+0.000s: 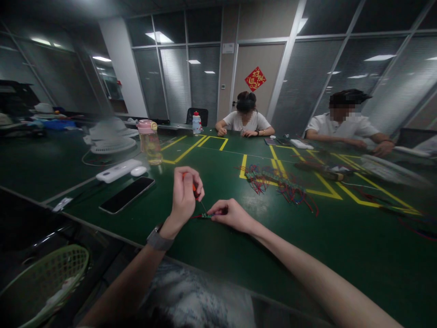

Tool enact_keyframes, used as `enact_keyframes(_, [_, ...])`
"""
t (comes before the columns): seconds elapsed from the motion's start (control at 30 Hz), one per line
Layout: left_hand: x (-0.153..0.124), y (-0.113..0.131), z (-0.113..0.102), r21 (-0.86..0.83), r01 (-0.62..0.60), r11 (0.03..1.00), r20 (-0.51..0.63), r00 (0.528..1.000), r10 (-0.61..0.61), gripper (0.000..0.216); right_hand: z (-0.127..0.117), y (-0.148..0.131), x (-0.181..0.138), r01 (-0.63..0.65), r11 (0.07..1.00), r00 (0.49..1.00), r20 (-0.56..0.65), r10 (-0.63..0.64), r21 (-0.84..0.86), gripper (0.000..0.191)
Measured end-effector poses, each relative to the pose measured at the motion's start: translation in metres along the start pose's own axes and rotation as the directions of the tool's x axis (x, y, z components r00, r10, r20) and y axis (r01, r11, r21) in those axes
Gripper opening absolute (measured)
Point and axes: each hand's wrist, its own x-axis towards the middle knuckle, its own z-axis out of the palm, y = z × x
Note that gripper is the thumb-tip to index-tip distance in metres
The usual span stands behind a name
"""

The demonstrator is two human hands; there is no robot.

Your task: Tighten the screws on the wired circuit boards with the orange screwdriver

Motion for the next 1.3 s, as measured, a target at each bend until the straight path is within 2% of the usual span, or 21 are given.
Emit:
enact_keyframes(0.47, [-0.004, -0.007, 0.002, 0.043, -0.030, 0.999, 0.053, 0.998, 0.028, 0.018, 0.002, 0.003, 0.001, -0.039, 0.997, 0.999, 0.011, 0.038, 0.060, 0.020])
enact_keyframes(0.77, [-0.003, -0.004, 0.002, 0.028, -0.062, 0.998, 0.032, 0.998, 0.061, 0.017, 0.002, 0.002, 0.001, -0.048, 0.997, 0.999, 0.011, 0.048, 0.054, 0.021])
enact_keyframes(1.07, [-0.004, -0.007, 0.003, 0.043, -0.070, 0.997, 0.093, 0.994, 0.066, 0.016, 0.002, 0.003, 0.001, -0.040, 0.997, 0.999, 0.017, 0.039, 0.062, 0.020])
enact_keyframes(1.2, [-0.002, 0.001, 0.005, 0.071, -0.001, 0.997, 0.209, 0.978, -0.014, 0.019, 0.006, 0.002, -0.001, -0.013, 1.000, 1.000, 0.000, 0.013, 0.024, 0.024])
enact_keyframes(1.3, [0.007, 0.014, 0.005, 0.129, 0.062, 0.990, 0.373, 0.922, -0.106, 0.021, 0.010, 0.001, -0.004, 0.079, 0.991, 0.993, -0.082, -0.088, -0.108, 0.019])
